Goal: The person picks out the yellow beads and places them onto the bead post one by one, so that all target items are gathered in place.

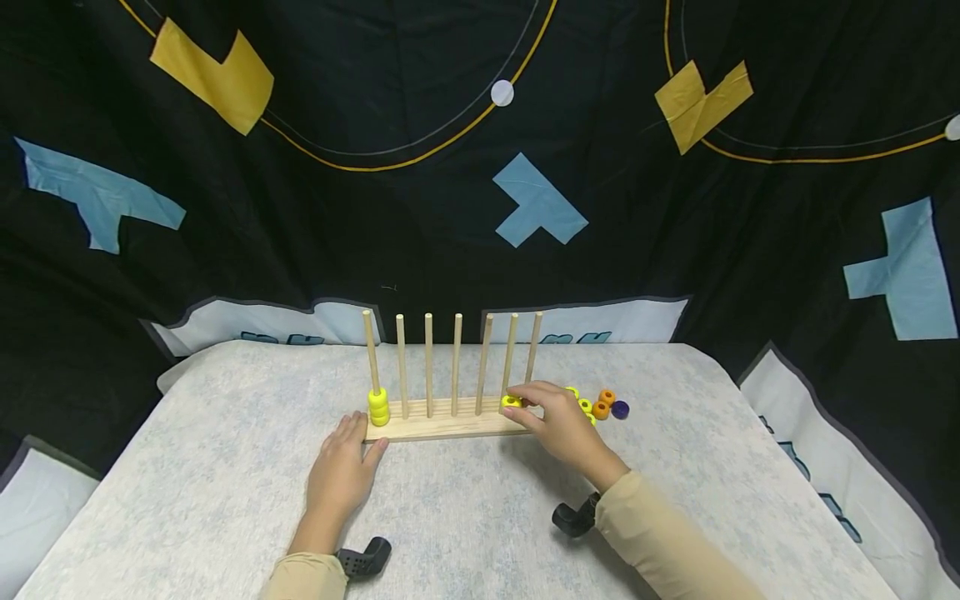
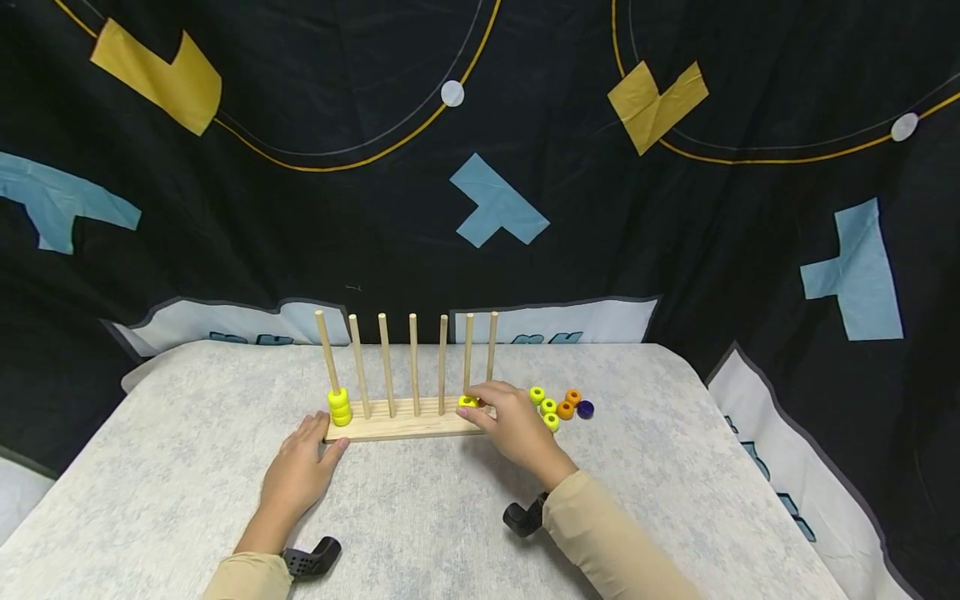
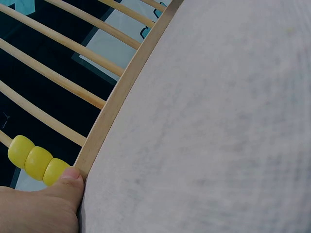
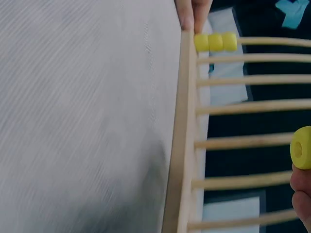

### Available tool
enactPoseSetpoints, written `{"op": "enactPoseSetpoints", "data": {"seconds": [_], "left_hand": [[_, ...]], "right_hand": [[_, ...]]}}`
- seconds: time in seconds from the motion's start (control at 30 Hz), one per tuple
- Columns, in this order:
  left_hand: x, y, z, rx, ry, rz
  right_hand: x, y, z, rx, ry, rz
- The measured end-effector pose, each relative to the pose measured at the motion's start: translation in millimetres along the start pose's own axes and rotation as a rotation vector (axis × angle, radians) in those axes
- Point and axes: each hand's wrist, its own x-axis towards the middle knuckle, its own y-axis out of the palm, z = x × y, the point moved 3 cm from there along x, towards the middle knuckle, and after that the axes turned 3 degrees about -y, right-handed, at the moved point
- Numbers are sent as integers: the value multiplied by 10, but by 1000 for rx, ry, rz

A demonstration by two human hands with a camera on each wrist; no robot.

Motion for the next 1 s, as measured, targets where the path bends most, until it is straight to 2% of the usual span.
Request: {"op": "enactPoseSetpoints", "data": {"seconds": [0.33,0.53,0.77,1.0], "left_hand": [[2,3,11,-3,-5,6],[7,4,6,-5,-2,4],[8,9,0,4,-2,-1],[4,8,6,3,-1,-5]], "right_hand": [[187,176,330,77,-98,38],[296,238,499,136,-149,21],[443,226,678,128,-154,7],[647,151,825,143,-211,-48]]}}
